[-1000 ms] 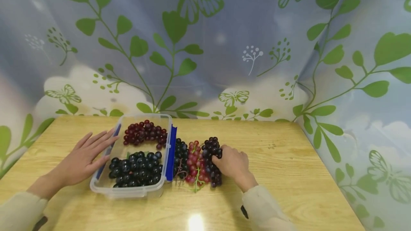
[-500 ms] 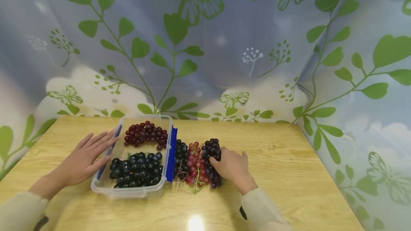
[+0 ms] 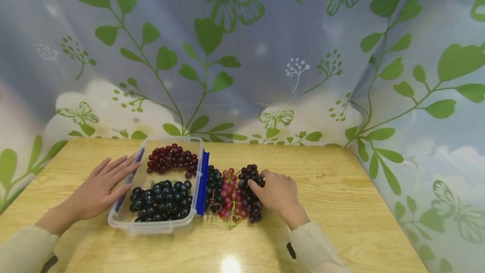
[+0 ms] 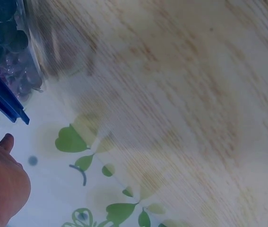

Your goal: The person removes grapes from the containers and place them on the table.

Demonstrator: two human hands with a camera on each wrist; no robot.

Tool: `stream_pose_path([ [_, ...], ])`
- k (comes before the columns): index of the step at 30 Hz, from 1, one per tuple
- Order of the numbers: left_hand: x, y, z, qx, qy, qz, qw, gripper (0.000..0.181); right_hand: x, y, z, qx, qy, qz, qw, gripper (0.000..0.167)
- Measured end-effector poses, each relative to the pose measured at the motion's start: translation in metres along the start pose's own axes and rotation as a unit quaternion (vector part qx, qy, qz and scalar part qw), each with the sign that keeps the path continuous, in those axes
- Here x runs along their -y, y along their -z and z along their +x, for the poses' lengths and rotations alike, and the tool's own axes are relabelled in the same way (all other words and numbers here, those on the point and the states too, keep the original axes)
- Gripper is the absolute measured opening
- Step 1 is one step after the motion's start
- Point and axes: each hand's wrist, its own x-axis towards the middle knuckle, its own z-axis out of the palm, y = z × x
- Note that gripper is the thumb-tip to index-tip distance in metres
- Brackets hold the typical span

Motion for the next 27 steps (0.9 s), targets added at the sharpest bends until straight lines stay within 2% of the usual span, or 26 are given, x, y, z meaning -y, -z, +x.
stream_pose_path([
  [5, 0.002, -0.001, -0.002, -0.002, 0.001, 0.001, 1.0000, 0.060, -0.005, 0.002, 0.003, -0.026, 0.025, 0.031, 0.9989, 0.043],
  [13, 0.002, 0.000, -0.002, -0.003, 0.001, -0.002, 1.0000, 0.057, -0.012, 0.005, 0.008, -0.024, 0.065, 0.048, 0.9964, 0.047],
  [19, 0.002, 0.000, -0.002, -0.005, 0.005, -0.004, 1.0000, 0.057, -0.018, 0.010, 0.012, -0.023, 0.100, 0.041, 0.9938, 0.052],
  [27, 0.001, 0.000, 0.000, -0.002, 0.003, -0.009, 0.9999, 0.062, -0.024, 0.017, 0.016, -0.024, 0.123, 0.018, 0.9920, 0.056],
])
